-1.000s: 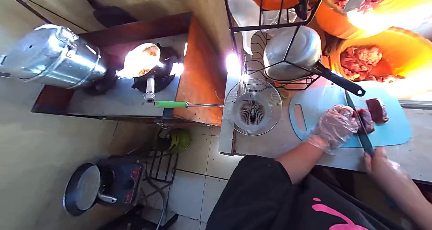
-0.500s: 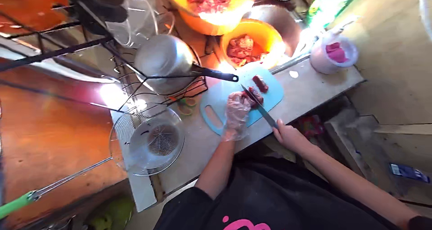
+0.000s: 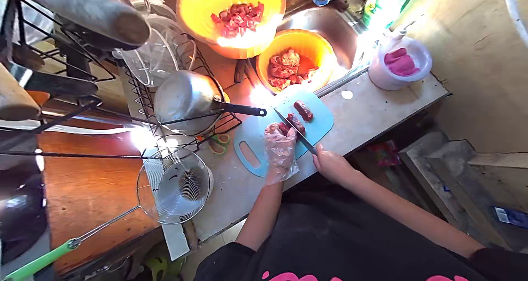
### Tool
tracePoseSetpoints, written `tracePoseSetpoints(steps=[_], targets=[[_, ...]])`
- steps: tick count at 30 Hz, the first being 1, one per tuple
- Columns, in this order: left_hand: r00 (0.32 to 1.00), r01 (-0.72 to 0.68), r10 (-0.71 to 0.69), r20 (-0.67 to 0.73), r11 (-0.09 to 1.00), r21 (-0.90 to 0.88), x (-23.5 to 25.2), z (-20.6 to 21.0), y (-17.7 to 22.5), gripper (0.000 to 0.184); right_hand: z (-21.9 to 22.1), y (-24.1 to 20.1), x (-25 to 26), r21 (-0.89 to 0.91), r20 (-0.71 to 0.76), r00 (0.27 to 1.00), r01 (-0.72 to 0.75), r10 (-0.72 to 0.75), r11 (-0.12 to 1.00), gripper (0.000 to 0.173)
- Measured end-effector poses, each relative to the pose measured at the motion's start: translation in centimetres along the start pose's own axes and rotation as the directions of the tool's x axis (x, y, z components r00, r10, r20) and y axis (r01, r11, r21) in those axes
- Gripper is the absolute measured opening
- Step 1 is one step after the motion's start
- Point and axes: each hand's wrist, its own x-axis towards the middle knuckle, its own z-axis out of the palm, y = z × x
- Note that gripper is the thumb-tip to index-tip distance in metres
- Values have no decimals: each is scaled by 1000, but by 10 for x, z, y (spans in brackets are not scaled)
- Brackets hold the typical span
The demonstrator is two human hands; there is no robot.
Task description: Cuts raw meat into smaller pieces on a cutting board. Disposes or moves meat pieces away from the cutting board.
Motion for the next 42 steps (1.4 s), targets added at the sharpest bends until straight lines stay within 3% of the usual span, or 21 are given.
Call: tracePoseSetpoints(steps=[2,4,7,10,25,32,35,37,39,42], targets=[[993,114,-117,32,990,81,4,1,12,60,-2,9,7,11,0,999,47,-47,999,43],[983,137,-156,91,972,192,8,1,18,69,-2,31,5,25,18,995,101,-101,995,43],[969,79,-142,201,953,291,8,-7,22,56,0,62,-6,15,37,992,123,-124,992,41],[969,92,-156,189,947,309,7,-10,21,45,-4,74,-13,-22,40,994,106,-105,994,41],[936,116,-218,276,932,343,-15,-54,9,50,-8,13,-13,-144,81,996,43,-31,989,42],[961,211,-242,132,955,209,-30,-94,-8,43,-9,10,-8,-111,76,995,70,-62,991,41],[974,205,-224,31,931,302,-32,-104,0,47,-10,17,-7,-110,75,991,118,-111,987,40],[954,264,-298,23,878,400,-37,-108,26,47,-12,21,-9,-108,68,988,144,-137,984,40],[959,283,-261,-110,866,411,-38,-107,22,42,-12,23,-9,-112,67,990,134,-127,985,40],[933,290,-194,-301,904,314,-43,-112,1,50,-5,27,-6,-83,65,990,132,-127,988,40]])
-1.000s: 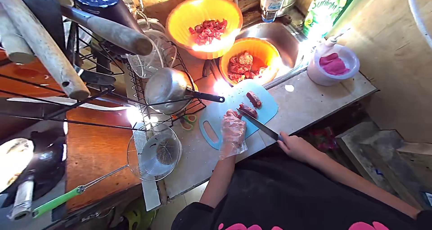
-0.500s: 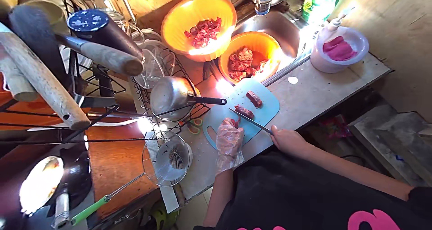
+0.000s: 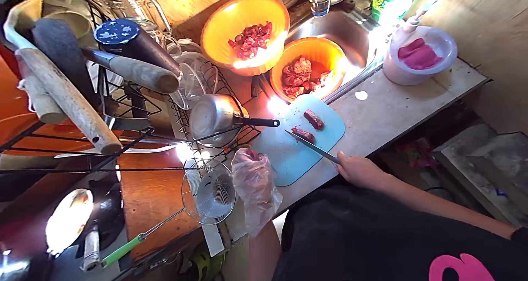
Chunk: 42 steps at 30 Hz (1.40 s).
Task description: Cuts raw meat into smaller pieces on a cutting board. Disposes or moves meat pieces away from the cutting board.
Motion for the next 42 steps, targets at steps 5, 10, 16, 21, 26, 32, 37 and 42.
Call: tracePoseSetpoints(steps=[5,10,16,21,26,32,37,42], targets=[[996,-81,82,15,993,-84,5,8,-7,56,-4,14,-10,-6,-44,996,74,-74,997,37],[964,-140,145,225,989,-39,24,56,12,55,-6,45,-46,35,-234,972,43,-33,998,35],[930,-201,171,325,978,62,36,83,13,94,-34,62,-39,-23,-213,960,-189,180,982,42],[906,-262,197,374,956,131,37,87,5,101,-39,48,-53,-102,-65,960,-279,273,955,40],[872,-308,214,440,939,155,29,76,3,95,-23,59,-77,-108,-42,959,-284,281,953,39],[894,-349,297,335,931,108,12,74,-7,102,1,75,-99,-97,-56,962,-272,268,957,36],[853,-490,495,167,869,-73,-17,75,35,81,14,99,-100,34,-295,947,-125,129,992,34],[854,-452,407,325,889,75,-11,92,50,44,18,97,-89,78,-464,880,-71,99,994,34]])
